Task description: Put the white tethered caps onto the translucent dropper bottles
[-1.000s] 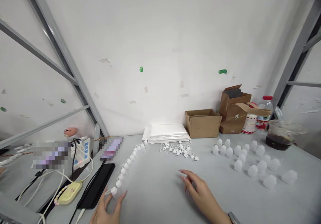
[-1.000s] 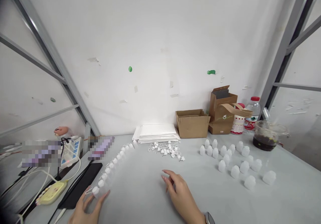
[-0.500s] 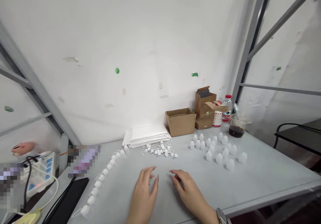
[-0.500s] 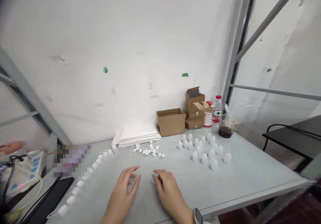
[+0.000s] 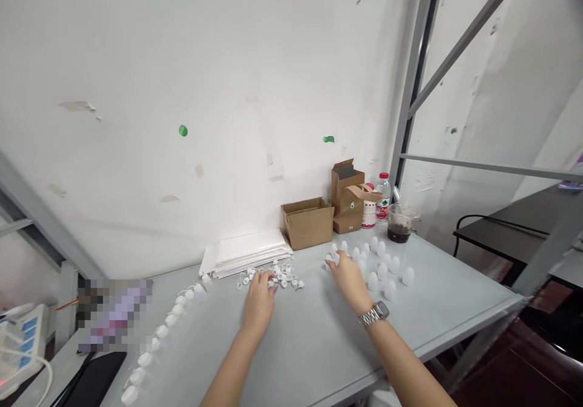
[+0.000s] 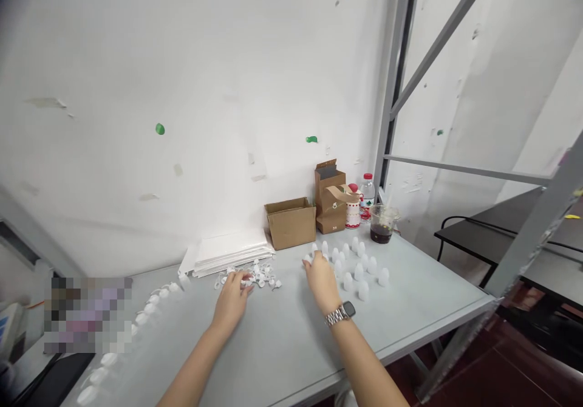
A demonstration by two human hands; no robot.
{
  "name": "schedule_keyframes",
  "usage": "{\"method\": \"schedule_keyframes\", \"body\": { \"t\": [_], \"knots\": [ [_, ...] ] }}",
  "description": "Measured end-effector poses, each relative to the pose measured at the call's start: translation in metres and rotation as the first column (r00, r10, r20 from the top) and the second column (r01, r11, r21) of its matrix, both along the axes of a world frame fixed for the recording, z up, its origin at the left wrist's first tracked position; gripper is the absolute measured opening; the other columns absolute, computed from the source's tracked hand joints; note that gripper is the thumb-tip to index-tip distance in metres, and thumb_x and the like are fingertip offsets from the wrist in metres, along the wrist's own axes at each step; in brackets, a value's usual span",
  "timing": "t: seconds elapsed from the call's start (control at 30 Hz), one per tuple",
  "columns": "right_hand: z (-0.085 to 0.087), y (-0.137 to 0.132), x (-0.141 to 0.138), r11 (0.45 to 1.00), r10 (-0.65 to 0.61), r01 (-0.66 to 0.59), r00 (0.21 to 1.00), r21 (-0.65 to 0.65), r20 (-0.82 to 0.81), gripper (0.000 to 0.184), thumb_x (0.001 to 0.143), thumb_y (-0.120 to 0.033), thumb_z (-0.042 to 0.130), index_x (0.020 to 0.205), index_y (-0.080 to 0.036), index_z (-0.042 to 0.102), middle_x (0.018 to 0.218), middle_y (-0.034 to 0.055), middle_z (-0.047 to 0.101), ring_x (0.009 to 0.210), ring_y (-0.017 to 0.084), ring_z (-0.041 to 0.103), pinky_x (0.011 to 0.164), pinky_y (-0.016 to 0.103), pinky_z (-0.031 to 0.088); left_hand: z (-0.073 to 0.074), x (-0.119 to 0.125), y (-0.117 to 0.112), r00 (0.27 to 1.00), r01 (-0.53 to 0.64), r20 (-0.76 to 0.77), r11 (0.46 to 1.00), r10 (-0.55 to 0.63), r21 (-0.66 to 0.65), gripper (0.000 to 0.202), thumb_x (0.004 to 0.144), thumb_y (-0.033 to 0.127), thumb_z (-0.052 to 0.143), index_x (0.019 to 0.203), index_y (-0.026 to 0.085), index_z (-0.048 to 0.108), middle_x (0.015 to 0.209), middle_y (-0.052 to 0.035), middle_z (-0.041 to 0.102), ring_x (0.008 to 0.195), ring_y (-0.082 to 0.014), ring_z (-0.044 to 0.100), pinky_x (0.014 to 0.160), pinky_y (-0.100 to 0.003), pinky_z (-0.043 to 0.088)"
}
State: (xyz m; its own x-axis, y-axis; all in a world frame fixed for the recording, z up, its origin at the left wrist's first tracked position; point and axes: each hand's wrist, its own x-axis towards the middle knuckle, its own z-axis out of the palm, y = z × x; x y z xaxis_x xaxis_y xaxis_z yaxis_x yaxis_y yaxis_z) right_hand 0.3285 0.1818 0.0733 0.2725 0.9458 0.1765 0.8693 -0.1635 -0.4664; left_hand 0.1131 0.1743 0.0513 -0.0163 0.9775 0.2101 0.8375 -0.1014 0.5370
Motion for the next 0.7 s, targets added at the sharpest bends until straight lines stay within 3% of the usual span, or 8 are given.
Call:
{"method": "schedule_keyframes", "body": {
  "t": [0.13,0.3,0.5,0.7],
  "knots": [
    [-0.003,0.019,-0.006,0.999,0.033,-0.033,0.999,-0.017,0.036,0.017,0.084,-0.02,0.048,0.087,-0.008,0.059,0.085,0.018,0.066,0.081,0.024,0.064,0.063,0.027,0.04,-0.002,-0.013,0.004,0.999,-0.047,0.0,0.999,0.047,-0.001,0.02,0.075,0.016,0.049,0.094,0.019,0.055,0.099,-0.0073,0.053,0.093,-0.0209,0.055,0.08,-0.032,0.041],
    [-0.013,0.017,-0.012,0.998,0.058,-0.059,0.997,0.005,0.047,0.017,0.085,-0.017,0.043,0.087,-0.011,0.059,0.092,0.0183,0.065,0.079,0.024,0.064,0.062,0.029,0.039,-0.002,-0.018,0.01,0.996,-0.094,0.004,0.991,0.095,-0.091,0.032,0.068,0.028,0.061,0.097,0.018,0.054,0.101,-0.008,0.051,0.096,-0.023,0.054,0.081,-0.031,0.04],
    [-0.029,-0.003,-0.019,0.995,0.065,-0.062,0.997,0.077,-0.038,0.022,0.085,-0.027,0.042,0.09,-0.015,0.059,0.086,0.0102,0.066,0.07,0.02,0.062,0.058,0.028,0.038,0.002,-0.025,0.012,0.99,-0.13,-0.06,0.986,0.124,-0.102,0.04,0.066,0.024,0.064,0.103,0.018,0.051,0.102,-0.0085,0.053,0.099,-0.0217,0.053,0.08,-0.029,0.039],
    [-0.034,-0.014,-0.022,0.987,0.106,-0.095,0.991,0.128,-0.081,0.025,0.085,-0.031,0.037,0.091,-0.016,0.055,0.081,0.0055,0.064,0.065,0.017,0.059,0.056,0.025,0.036,0.005,-0.057,0.018,0.983,-0.182,-0.067,0.973,0.174,-0.142,0.025,0.066,0.011,0.059,0.09,0.018,0.055,0.102,-0.0097,0.057,0.094,-0.0209,0.057,0.075,-0.028,0.04]
  ]
}}
